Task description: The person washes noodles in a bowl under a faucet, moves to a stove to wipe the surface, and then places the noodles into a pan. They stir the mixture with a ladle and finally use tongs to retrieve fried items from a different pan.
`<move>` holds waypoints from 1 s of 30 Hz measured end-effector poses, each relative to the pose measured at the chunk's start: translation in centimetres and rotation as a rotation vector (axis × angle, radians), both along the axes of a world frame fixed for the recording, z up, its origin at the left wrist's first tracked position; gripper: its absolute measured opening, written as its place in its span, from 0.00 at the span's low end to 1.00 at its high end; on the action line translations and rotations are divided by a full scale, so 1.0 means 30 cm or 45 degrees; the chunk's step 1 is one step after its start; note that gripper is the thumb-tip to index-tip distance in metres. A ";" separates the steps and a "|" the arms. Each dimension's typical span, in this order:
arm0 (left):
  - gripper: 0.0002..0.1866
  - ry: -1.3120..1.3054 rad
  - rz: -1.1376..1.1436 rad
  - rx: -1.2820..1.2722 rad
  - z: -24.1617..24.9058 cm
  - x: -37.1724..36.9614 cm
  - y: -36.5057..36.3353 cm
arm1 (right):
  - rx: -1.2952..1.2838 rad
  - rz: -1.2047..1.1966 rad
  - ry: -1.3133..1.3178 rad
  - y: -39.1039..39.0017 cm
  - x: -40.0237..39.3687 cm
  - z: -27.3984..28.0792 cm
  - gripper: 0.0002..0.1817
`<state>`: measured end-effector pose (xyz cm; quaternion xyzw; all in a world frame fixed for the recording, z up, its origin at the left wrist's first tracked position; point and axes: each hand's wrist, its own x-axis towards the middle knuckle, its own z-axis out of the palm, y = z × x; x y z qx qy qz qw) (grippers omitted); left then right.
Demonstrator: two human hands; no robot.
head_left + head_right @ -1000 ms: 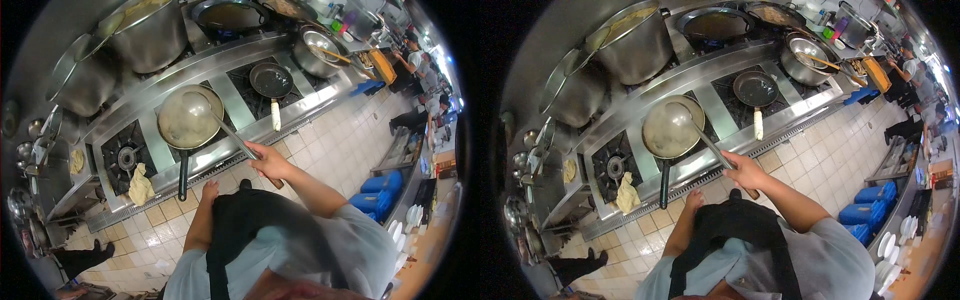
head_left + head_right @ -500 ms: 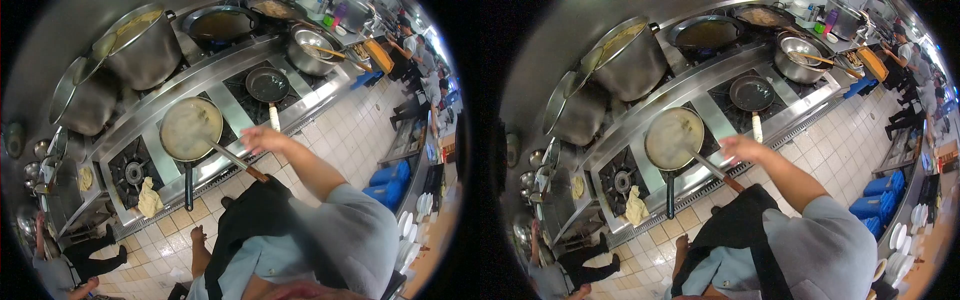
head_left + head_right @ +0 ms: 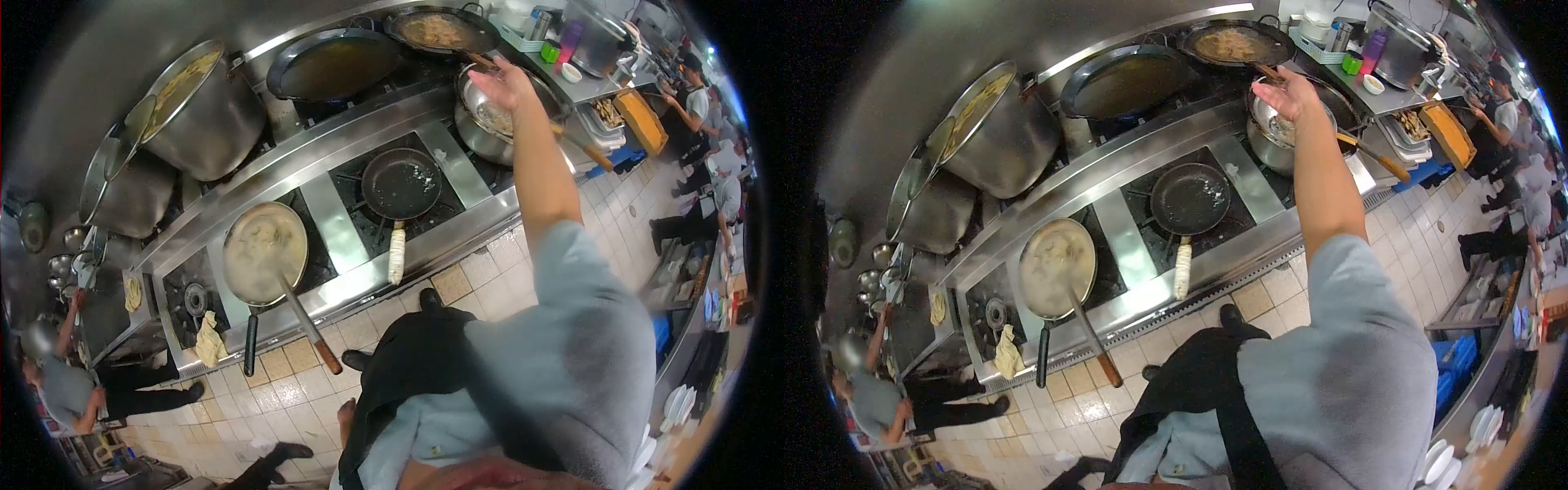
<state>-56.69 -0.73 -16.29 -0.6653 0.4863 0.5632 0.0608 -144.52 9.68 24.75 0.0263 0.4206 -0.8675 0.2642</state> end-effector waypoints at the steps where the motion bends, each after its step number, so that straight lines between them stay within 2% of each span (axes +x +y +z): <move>1: 0.27 -0.010 -0.013 -0.008 0.002 -0.024 0.050 | 0.032 -0.007 0.017 -0.008 -0.034 -0.004 0.22; 4: 0.26 -0.023 -0.031 -0.038 0.031 -0.091 0.138 | 0.072 0.045 0.037 -0.044 -0.168 -0.044 0.11; 7: 0.26 -0.043 -0.007 -0.074 0.078 -0.137 0.155 | -0.156 0.204 -0.134 -0.031 -0.261 -0.067 0.10; 8: 0.26 -0.049 0.006 -0.084 0.092 -0.146 0.156 | -0.171 0.106 -0.216 -0.030 -0.271 -0.070 0.08; 12: 0.26 -0.065 0.039 -0.120 0.127 -0.182 0.155 | -0.225 0.099 -0.190 0.018 -0.278 -0.102 0.06; 18: 0.25 -0.068 0.025 -0.141 0.133 -0.223 0.203 | -0.021 -0.037 -0.078 0.018 -0.281 -0.091 0.05; 21: 0.25 -0.066 0.010 -0.140 0.119 -0.241 0.235 | 0.027 -0.006 0.024 0.024 -0.246 -0.107 0.05; 30: 0.24 -0.062 -0.044 -0.157 0.099 -0.263 0.280 | -0.165 0.111 0.114 0.106 -0.076 -0.107 0.04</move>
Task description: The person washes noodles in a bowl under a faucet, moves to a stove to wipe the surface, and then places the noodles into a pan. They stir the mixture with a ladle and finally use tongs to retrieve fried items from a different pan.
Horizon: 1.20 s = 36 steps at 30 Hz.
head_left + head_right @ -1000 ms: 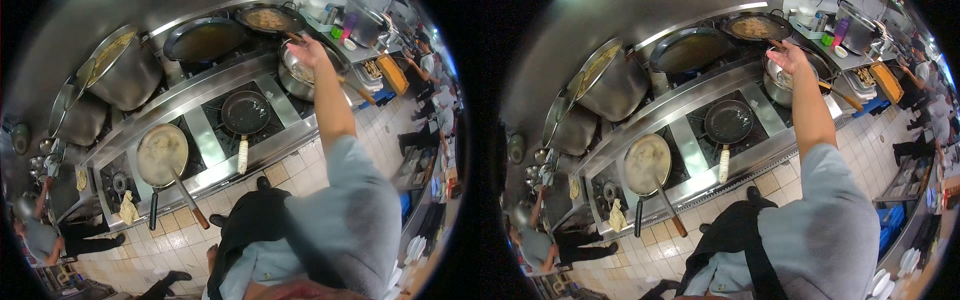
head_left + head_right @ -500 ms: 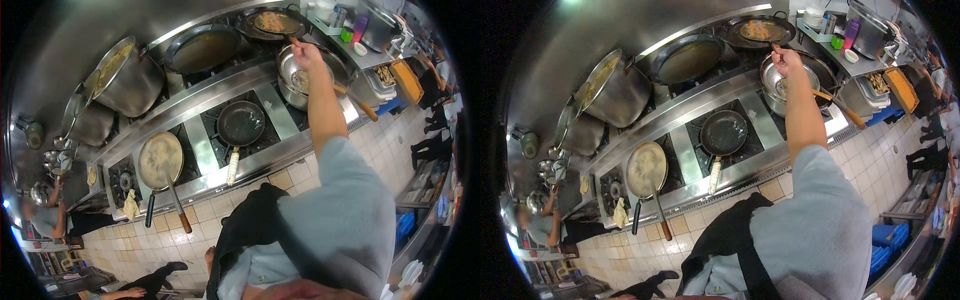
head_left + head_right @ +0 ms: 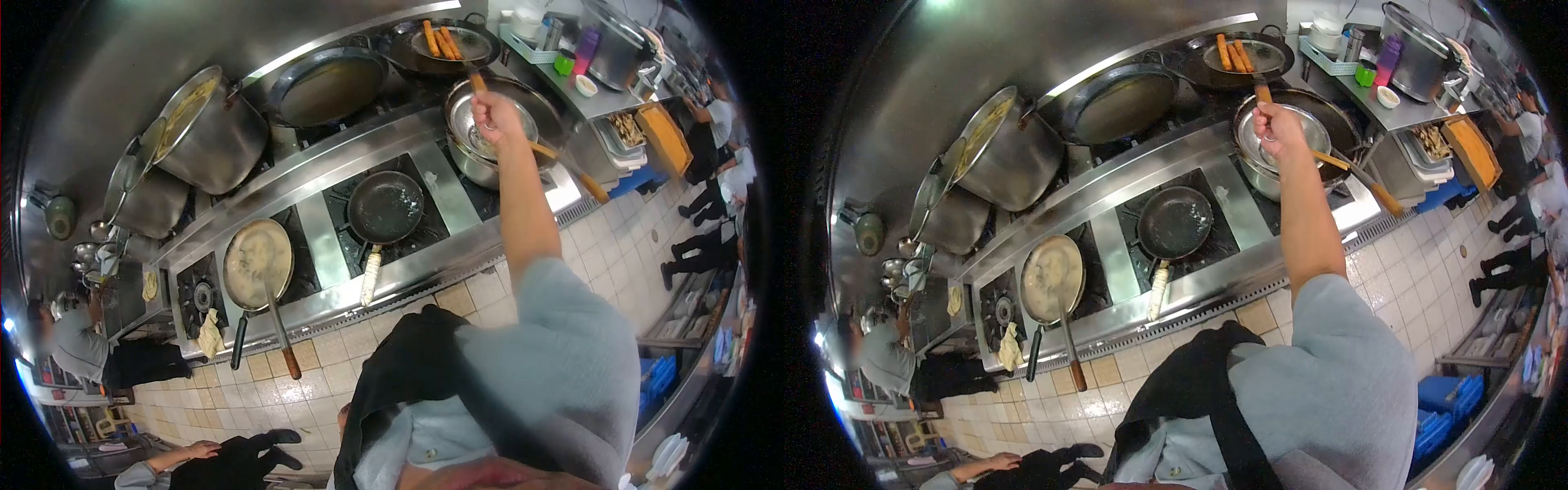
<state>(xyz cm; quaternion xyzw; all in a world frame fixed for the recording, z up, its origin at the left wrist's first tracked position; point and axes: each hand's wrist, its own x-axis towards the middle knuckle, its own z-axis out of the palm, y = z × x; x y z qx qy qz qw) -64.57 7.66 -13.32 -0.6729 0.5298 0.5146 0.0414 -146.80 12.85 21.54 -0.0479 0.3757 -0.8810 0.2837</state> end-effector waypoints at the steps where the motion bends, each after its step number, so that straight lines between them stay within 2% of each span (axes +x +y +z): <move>1: 0.24 0.002 -0.011 -0.007 0.000 0.006 0.002 | -0.008 0.007 0.034 0.009 0.034 -0.004 0.04; 2: 0.24 0.006 -0.019 -0.015 -0.002 0.013 -0.001 | 0.068 -0.035 0.035 0.019 0.055 0.008 0.04; 8: 0.24 0.059 -0.072 -0.087 -0.021 0.023 -0.052 | 0.011 -0.020 0.029 0.158 0.181 0.040 0.04; 11: 0.23 0.078 -0.123 -0.123 -0.043 0.052 -0.072 | -0.010 0.015 0.088 0.303 0.359 0.032 0.04; 13: 0.23 0.083 -0.171 -0.161 -0.079 0.081 -0.071 | -0.020 0.142 0.212 0.436 0.483 0.014 0.05; 17: 0.23 0.069 -0.310 -0.242 -0.167 0.165 -0.045 | 0.047 0.039 0.117 0.618 0.809 0.044 0.13; 18: 0.23 0.073 -0.304 -0.209 -0.186 0.178 -0.033 | 0.068 0.025 0.095 0.658 0.869 0.036 0.15; 21: 0.22 0.210 0.046 0.186 -0.218 0.199 0.022 | 0.138 -0.001 0.005 0.744 0.972 -0.054 0.19; 22: 0.23 0.194 -0.011 0.200 -0.221 0.219 0.038 | 0.087 0.032 -0.005 0.763 0.980 -0.071 0.19; 25: 0.26 0.138 -0.171 0.246 -0.190 0.272 0.065 | 0.277 -0.048 0.013 0.783 0.971 -0.081 0.20; 26: 0.27 0.133 -0.217 0.252 -0.166 0.248 0.064 | 0.245 -0.026 -0.002 0.784 0.963 -0.072 0.17; 32: 0.32 0.248 0.184 0.204 0.057 0.129 0.153 | 0.428 0.096 0.042 0.777 0.897 -0.093 0.12; 34: 0.32 0.263 0.353 0.216 0.054 0.136 0.213 | 0.466 0.171 -0.014 0.766 0.890 -0.099 0.13; 35: 0.32 0.257 0.290 0.169 0.055 0.140 0.252 | 0.487 0.209 -0.038 0.758 0.884 -0.101 0.13; 36: 0.32 0.248 0.226 0.126 -0.024 0.188 0.298 | 0.509 0.204 -0.038 0.749 0.870 -0.119 0.12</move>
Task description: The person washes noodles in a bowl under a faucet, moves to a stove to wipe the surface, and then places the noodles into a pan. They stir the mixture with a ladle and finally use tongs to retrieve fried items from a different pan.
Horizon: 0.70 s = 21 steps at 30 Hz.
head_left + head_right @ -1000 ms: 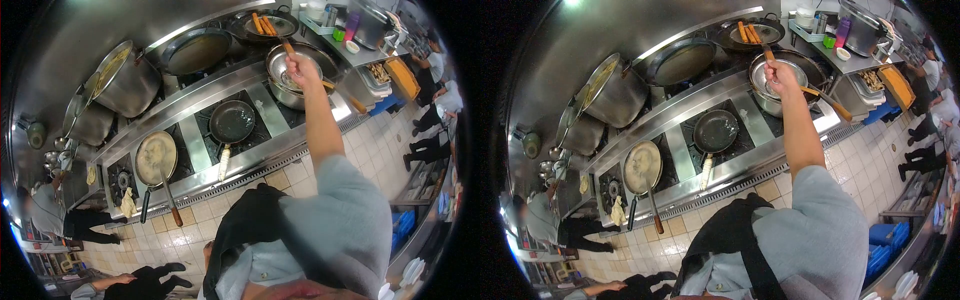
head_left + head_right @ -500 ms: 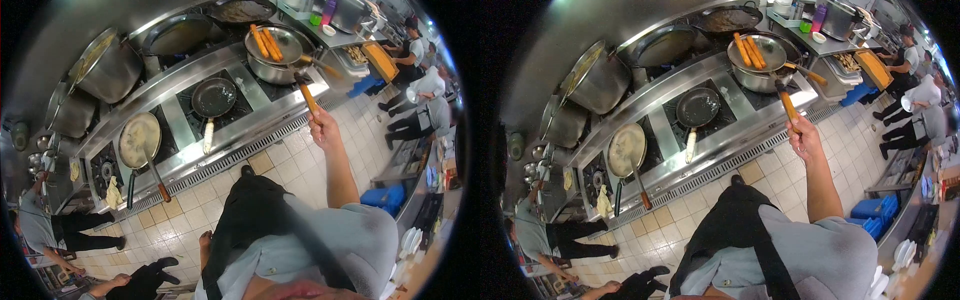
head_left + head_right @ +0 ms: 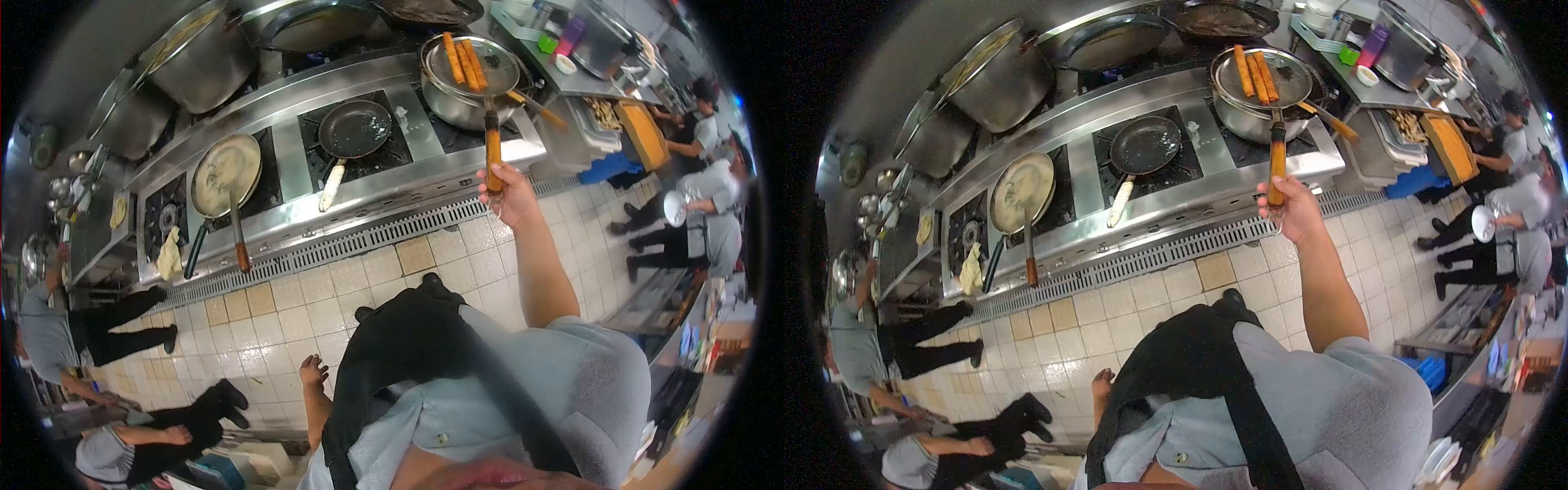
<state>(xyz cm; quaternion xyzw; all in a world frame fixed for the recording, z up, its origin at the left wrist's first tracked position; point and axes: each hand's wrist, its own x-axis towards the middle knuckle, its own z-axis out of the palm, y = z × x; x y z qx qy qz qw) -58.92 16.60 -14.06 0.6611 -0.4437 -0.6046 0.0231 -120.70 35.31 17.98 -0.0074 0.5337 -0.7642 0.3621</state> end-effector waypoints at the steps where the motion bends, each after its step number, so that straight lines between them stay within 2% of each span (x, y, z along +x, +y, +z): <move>1: 0.31 -0.030 0.007 -0.010 -0.030 0.014 0.052 | -0.015 0.036 -0.016 -0.008 -0.008 -0.022 0.13; 4: 0.27 -0.088 0.064 0.091 -0.102 0.012 0.257 | -0.030 0.131 -0.077 0.001 -0.056 -0.089 0.15; 7: 0.24 -0.036 0.150 0.345 -0.176 -0.040 0.451 | -0.151 0.176 -0.107 0.029 -0.069 -0.080 0.13; 9: 0.24 -0.098 -0.001 0.249 -0.182 -0.109 0.568 | -0.092 0.156 -0.121 0.096 -0.113 -0.106 0.19; 12: 0.24 -0.131 -0.142 0.142 -0.162 -0.222 0.645 | 0.146 0.134 0.054 0.145 -0.175 -0.089 0.27; 15: 0.24 -0.141 -0.234 0.046 -0.113 -0.324 0.637 | 0.307 0.160 0.380 0.198 -0.276 -0.100 0.25; 19: 0.23 -0.146 -0.304 -0.120 0.028 -0.505 0.538 | 0.464 0.316 0.535 0.257 -0.365 -0.151 0.19; 21: 0.23 -0.139 -0.346 -0.236 0.224 -0.696 0.442 | 0.565 0.319 0.713 0.295 -0.359 -0.221 0.15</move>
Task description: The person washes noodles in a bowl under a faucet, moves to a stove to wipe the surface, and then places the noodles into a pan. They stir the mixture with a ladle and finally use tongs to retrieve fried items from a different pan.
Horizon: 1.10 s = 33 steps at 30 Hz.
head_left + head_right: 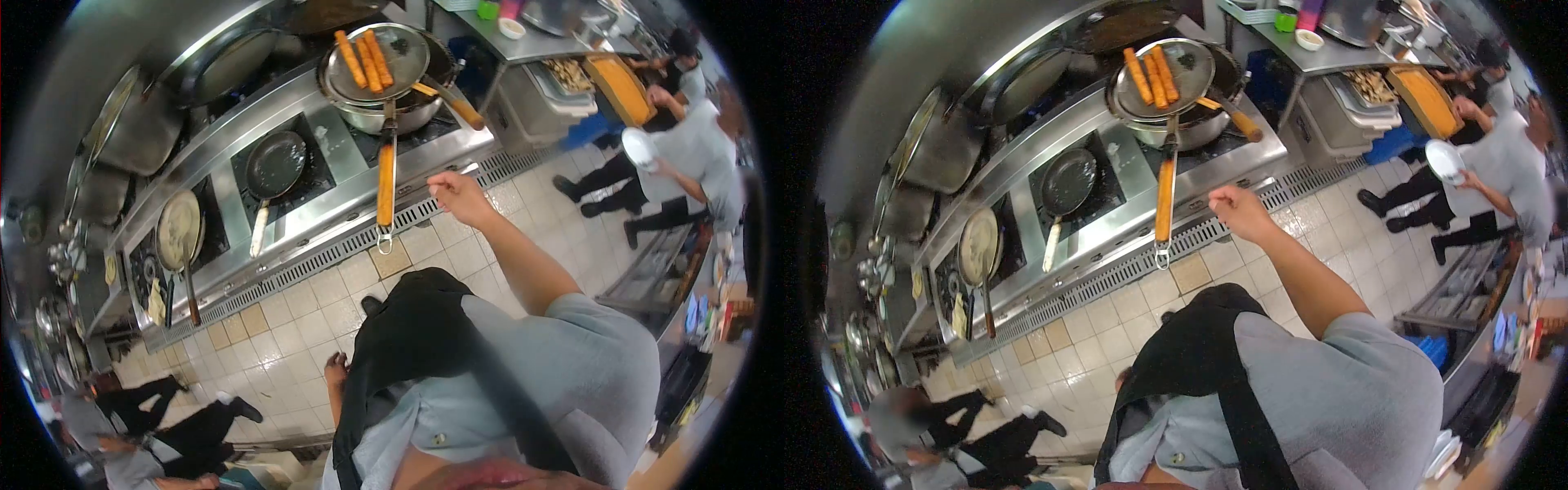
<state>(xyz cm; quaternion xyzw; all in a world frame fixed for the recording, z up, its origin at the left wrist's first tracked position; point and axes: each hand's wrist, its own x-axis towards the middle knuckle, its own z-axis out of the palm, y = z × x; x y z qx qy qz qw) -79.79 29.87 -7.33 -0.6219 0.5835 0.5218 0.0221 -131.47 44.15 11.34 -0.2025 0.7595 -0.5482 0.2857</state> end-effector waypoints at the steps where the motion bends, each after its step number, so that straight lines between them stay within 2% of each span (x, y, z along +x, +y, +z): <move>1: 0.23 0.065 -0.035 -0.026 0.069 -0.087 -0.055 | 0.026 0.037 0.103 0.030 0.005 -0.070 0.15; 3: 0.22 0.307 -0.070 -0.022 0.085 -0.212 -0.195 | 0.193 0.114 0.283 0.108 0.039 -0.129 0.16; 4: 0.21 0.351 -0.218 -0.161 0.100 -0.298 -0.279 | 0.277 0.139 0.305 0.153 0.069 -0.155 0.17; 5: 0.19 0.436 -0.314 -0.328 0.180 -0.426 -0.334 | 0.362 0.160 0.329 0.207 0.097 -0.189 0.17; 6: 0.18 0.459 -0.438 -0.462 0.326 -0.573 -0.365 | 0.450 0.183 0.354 0.267 0.126 -0.214 0.17; 8: 0.15 0.485 -0.607 -0.664 0.573 -0.846 -0.403 | 0.495 0.121 0.248 0.400 0.202 -0.237 0.18; 9: 0.13 0.484 -0.651 -0.733 0.625 -0.963 -0.436 | 0.534 0.053 0.212 0.473 0.237 -0.261 0.18; 10: 0.11 0.749 -0.784 -0.990 0.607 -1.077 -0.499 | 0.573 -0.006 0.171 0.550 0.278 -0.294 0.19; 11: 0.10 0.884 -0.846 -1.052 0.720 -1.199 -0.472 | 0.639 -0.069 0.074 0.630 0.310 -0.323 0.20; 14: 0.10 0.921 -0.973 -1.124 0.903 -1.521 -0.430 | 0.766 -0.373 -0.166 0.885 0.416 -0.457 0.20; 16: 0.12 0.955 -1.115 -1.318 0.918 -1.736 -0.446 | 0.938 -0.415 0.088 1.057 0.493 -0.525 0.21; 18: 0.15 0.867 -1.209 -1.410 0.932 -1.941 -0.448 | 0.742 -0.800 -0.429 1.168 0.560 -0.518 0.22; 23: 0.16 0.563 -1.332 -1.607 0.905 -2.296 -0.483 | 0.609 -1.283 -0.658 1.293 0.716 -0.517 0.21; 25: 0.17 0.376 -1.260 -1.631 0.866 -2.398 -0.505 | 0.474 -1.472 -0.732 1.297 0.813 -0.539 0.20; 27: 0.21 0.119 -1.240 -1.650 0.852 -2.471 -0.507 | 0.469 -1.505 -0.805 1.257 0.895 -0.539 0.20; 29: 0.24 0.002 -1.336 -1.747 0.886 -2.473 -0.489 | 0.490 -1.561 -0.921 1.198 0.971 -0.527 0.22; 30: 0.26 0.004 -1.315 -1.785 0.835 -2.515 -0.533 | 0.497 -1.536 -0.933 1.156 1.001 -0.523 0.19; 31: 0.25 -0.060 -1.394 -1.823 0.914 -2.467 -0.475 | 0.500 -1.538 -0.955 1.120 1.036 -0.521 0.17; 32: 0.23 0.069 -1.399 -1.856 0.875 -2.490 -0.507 | 0.497 -1.566 -0.988 1.086 1.092 -0.512 0.16; 33: 0.22 -0.031 -1.482 -1.817 0.926 -2.464 -0.476 | 0.631 -1.411 -0.895 1.067 1.135 -0.527 0.12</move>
